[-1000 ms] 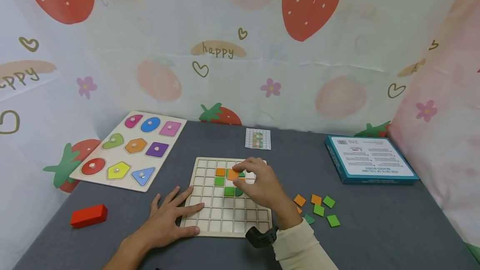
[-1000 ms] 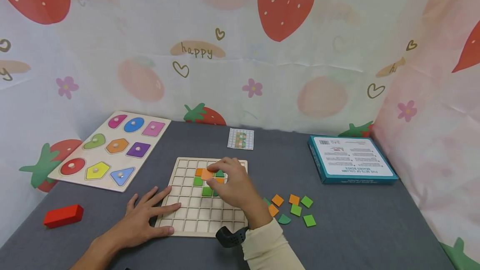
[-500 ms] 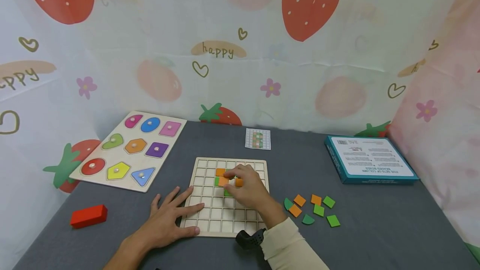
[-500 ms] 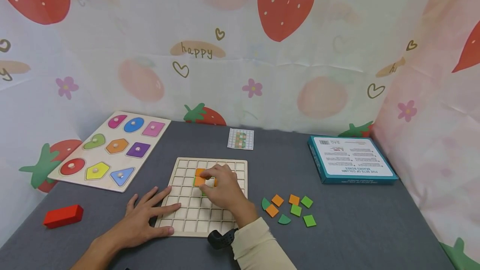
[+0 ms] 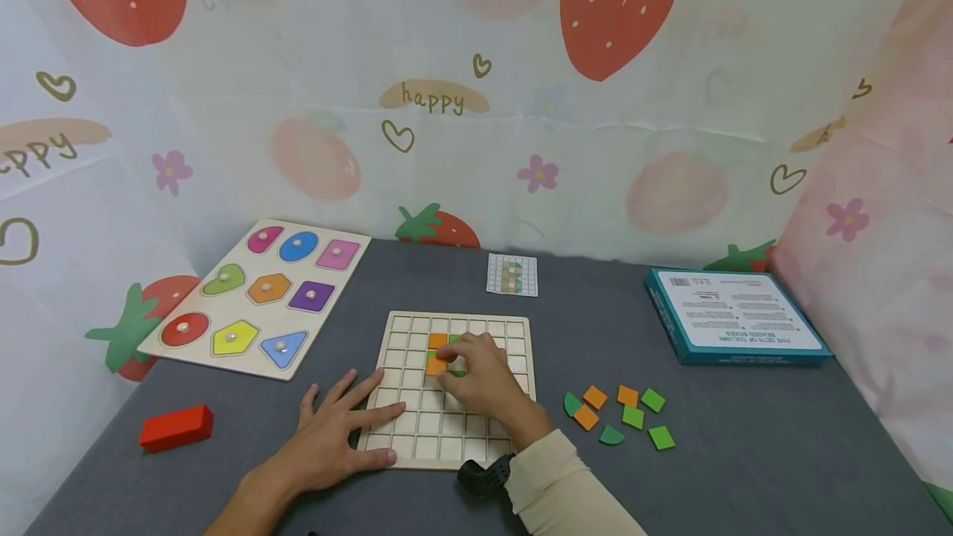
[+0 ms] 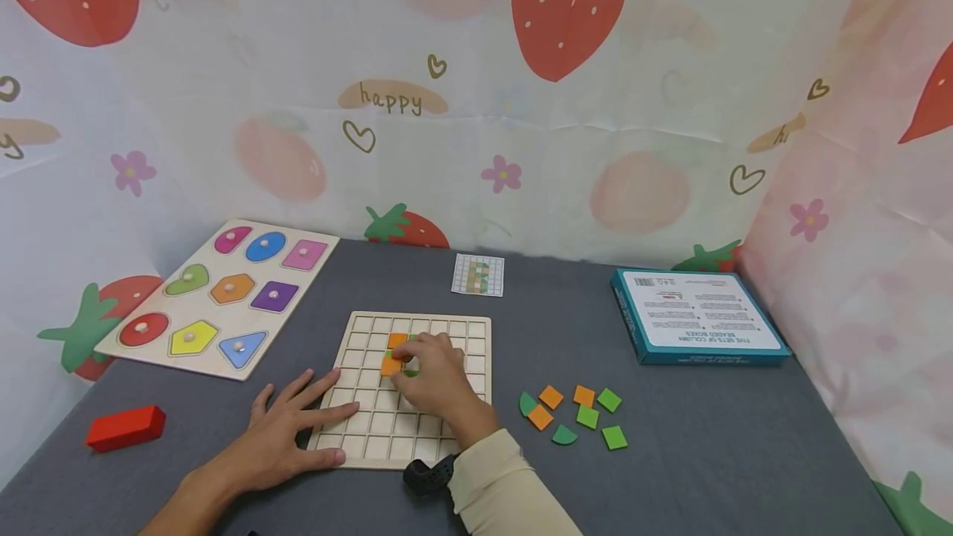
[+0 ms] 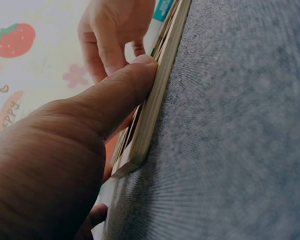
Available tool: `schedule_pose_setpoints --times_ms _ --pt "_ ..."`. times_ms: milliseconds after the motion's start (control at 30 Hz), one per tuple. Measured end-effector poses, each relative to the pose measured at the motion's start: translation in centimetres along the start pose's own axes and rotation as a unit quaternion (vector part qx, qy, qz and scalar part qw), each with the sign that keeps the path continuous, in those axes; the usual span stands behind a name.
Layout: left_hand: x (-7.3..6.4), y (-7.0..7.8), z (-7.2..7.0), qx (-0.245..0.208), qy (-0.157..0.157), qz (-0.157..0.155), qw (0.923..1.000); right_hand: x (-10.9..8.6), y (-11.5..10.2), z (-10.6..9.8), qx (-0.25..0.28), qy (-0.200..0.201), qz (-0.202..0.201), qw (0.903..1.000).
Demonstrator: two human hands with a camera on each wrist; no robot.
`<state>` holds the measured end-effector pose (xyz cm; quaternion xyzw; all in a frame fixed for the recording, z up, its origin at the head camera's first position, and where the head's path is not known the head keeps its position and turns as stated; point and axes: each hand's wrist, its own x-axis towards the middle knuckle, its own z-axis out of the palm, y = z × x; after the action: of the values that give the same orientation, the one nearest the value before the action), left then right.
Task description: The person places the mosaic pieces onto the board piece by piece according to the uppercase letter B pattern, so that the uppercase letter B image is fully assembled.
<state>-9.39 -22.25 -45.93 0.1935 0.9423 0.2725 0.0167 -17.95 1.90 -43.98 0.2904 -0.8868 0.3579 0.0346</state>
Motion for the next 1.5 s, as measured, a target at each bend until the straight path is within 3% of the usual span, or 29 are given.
schedule_pose_setpoints --times_ms 467,700,1100,1267,1500 --pt "0.0 0.0 -0.1 0.001 -0.002 -0.001 1.0 0.0 -0.4 0.6 -0.075 -0.02 0.025 0.9967" --pt "0.0 -0.1 -0.1 -0.004 -0.007 -0.003 1.0 0.0 -0.1 0.9 -0.102 -0.02 0.015 0.9945" --pt "-0.1 -0.1 0.1 -0.001 -0.003 0.003 1.0 -0.2 -0.3 0.8 -0.105 -0.025 0.019 0.9939" --pt "-0.1 -0.2 0.1 0.003 -0.005 0.0 1.0 -0.4 -0.7 -0.1 -0.097 -0.018 0.005 0.9951" --pt "-0.1 -0.1 0.0 0.002 -0.002 0.0 1.0 -1.0 -2.0 -3.0 -0.075 -0.015 -0.012 0.997"
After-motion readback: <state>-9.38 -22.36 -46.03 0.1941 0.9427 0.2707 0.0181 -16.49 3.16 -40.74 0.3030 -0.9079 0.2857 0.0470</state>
